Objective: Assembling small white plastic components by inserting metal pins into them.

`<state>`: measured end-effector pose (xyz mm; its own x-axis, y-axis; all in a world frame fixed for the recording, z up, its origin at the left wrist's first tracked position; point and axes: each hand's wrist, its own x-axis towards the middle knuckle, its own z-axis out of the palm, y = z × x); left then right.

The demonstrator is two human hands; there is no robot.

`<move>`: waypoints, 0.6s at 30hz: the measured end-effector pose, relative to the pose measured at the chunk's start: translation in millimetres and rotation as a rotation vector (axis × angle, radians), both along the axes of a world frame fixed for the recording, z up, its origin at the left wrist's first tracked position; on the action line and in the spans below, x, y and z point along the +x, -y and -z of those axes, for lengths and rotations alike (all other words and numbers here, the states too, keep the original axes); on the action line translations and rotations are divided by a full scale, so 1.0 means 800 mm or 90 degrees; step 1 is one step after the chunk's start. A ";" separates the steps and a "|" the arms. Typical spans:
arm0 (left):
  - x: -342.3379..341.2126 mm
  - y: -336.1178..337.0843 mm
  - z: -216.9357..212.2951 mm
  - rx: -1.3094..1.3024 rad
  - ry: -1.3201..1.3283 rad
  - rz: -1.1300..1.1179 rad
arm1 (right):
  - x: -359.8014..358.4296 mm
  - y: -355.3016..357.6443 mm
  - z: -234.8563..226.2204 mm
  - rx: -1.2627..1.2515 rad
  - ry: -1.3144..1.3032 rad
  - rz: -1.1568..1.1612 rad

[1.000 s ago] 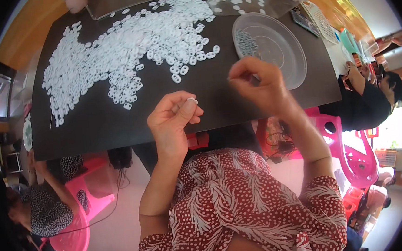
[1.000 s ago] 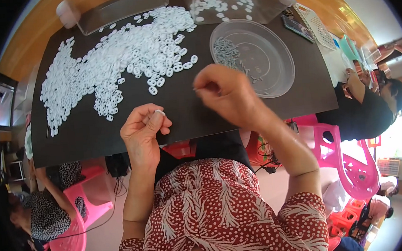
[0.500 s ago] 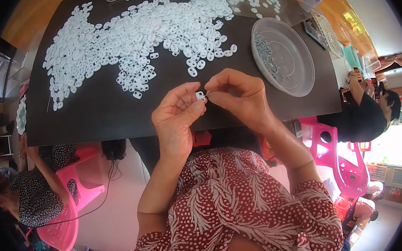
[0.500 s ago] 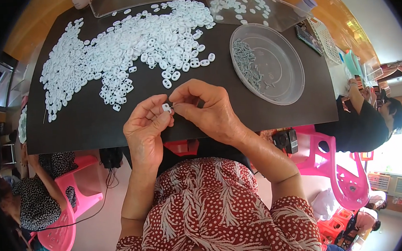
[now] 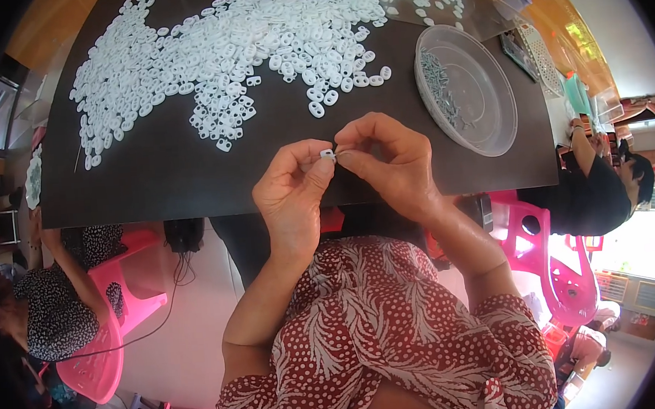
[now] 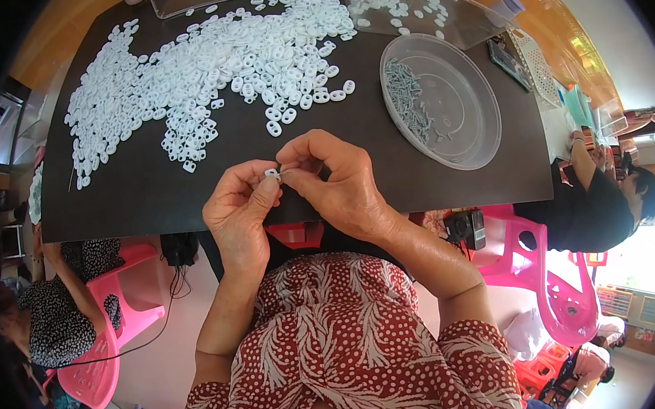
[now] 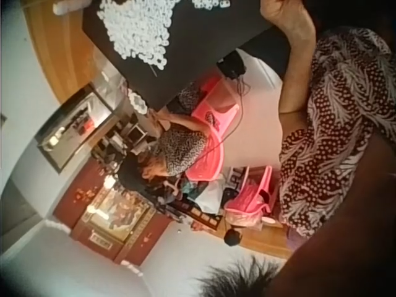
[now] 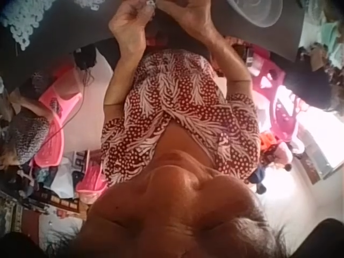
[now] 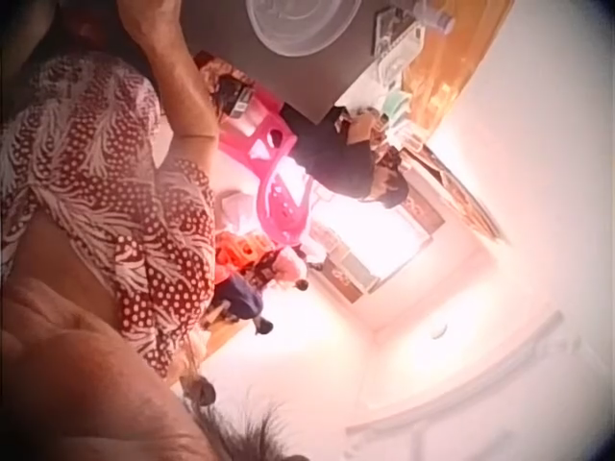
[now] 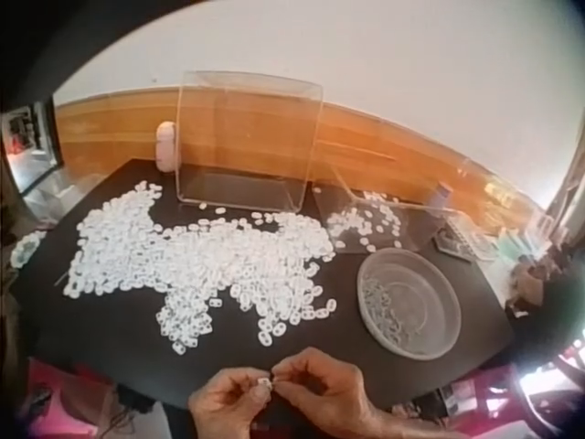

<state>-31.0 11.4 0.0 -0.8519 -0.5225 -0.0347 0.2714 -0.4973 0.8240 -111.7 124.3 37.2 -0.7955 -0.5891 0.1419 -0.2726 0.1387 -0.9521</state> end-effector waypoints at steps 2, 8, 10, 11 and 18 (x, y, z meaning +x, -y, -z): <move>0.001 -0.002 0.002 -0.020 0.003 -0.011 | 0.002 0.000 0.000 0.008 -0.017 0.004; 0.005 -0.006 0.013 -0.155 0.001 -0.055 | 0.007 0.003 0.002 0.029 -0.070 0.003; 0.007 -0.005 0.018 -0.245 0.015 -0.076 | 0.009 0.003 0.003 0.043 -0.100 0.005; 0.006 -0.004 0.021 -0.266 0.010 -0.082 | 0.009 0.003 0.004 0.043 -0.101 0.005; 0.011 0.001 0.005 -0.130 0.026 -0.034 | 0.004 0.003 0.014 0.017 -0.112 -0.006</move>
